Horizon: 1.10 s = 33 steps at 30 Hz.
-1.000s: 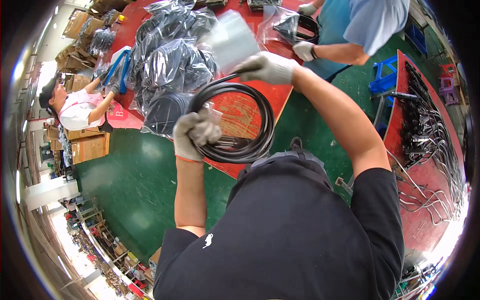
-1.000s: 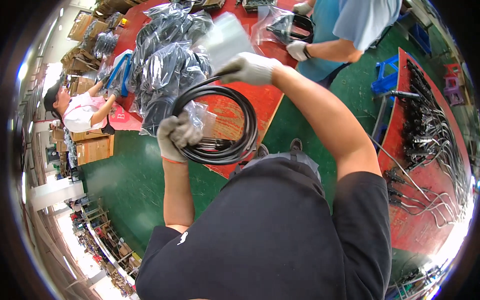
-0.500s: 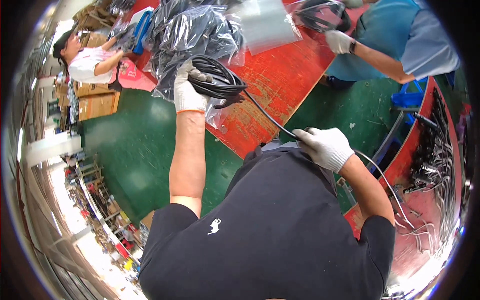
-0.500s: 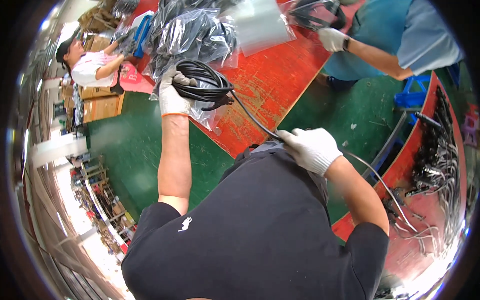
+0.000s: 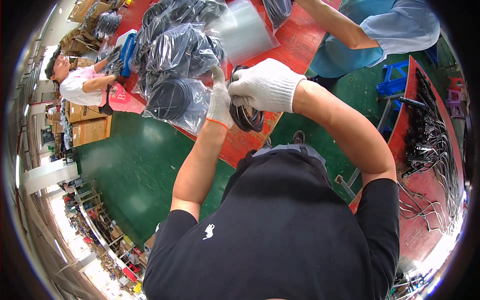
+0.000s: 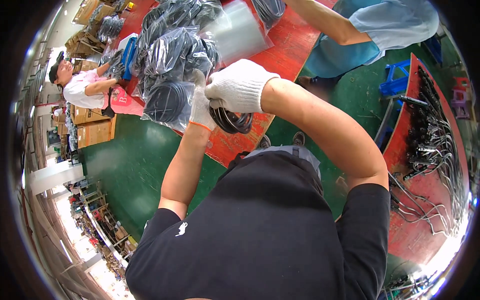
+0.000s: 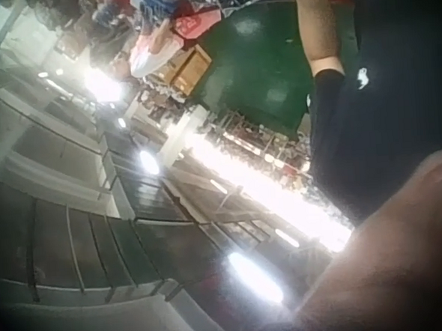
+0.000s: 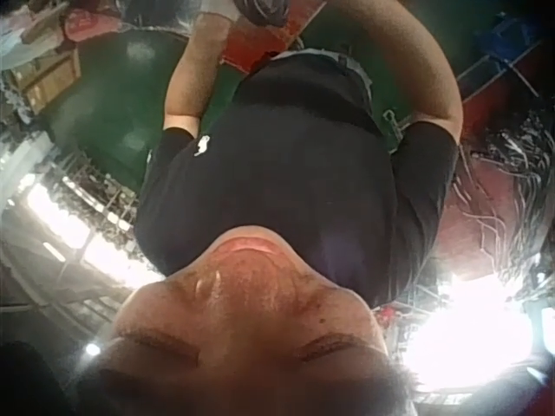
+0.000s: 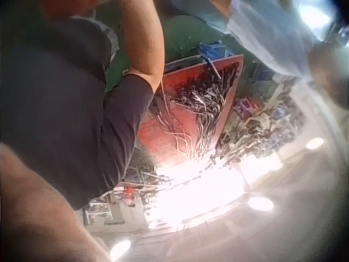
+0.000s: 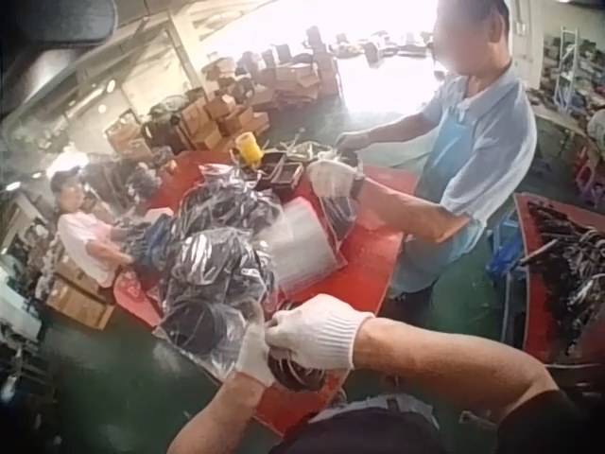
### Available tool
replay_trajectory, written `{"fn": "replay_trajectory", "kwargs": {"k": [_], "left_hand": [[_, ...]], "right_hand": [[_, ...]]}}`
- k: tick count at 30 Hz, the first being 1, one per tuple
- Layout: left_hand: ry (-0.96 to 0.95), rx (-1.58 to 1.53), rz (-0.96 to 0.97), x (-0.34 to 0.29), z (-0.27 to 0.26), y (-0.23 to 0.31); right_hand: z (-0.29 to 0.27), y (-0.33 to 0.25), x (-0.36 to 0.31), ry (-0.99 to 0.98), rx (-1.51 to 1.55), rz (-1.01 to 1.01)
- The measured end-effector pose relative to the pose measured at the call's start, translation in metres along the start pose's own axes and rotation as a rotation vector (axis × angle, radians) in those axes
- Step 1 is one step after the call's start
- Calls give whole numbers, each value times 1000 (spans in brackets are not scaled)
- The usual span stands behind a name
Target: The person packages coiled industrial hoses into plastic bags by hand, wearing protective gloves.
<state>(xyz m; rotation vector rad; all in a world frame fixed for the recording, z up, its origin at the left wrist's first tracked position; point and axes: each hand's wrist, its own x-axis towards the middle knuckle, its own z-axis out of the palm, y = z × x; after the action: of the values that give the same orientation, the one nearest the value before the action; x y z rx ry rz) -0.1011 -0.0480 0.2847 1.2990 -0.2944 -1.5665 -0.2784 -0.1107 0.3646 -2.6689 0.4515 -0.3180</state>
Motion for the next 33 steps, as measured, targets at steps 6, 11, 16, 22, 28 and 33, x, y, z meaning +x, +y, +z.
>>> {"fn": "replay_trajectory", "kwargs": {"k": [6, 11, 16, 22, 28, 33], "left_hand": [[-232, -82, -69, -12, -10, -1], [-397, 271, 8, -30, -3, 13], [-322, 4, -13, -70, -13, 35], [-394, -491, 43, -78, -71, 68], [-102, -471, 223, -41, -98, 82], [-34, -217, 133, -3, -71, 50]], "right_hand": [[3, 25, 0, 66, 61, -3], [5, 67, 13, -25, 430, -148], [-4, 100, 1, -37, 678, 120], [104, 134, -117, -27, 707, 533], [155, 43, -267, 83, 303, 695], [78, -18, -201, -117, 208, 375]]}}
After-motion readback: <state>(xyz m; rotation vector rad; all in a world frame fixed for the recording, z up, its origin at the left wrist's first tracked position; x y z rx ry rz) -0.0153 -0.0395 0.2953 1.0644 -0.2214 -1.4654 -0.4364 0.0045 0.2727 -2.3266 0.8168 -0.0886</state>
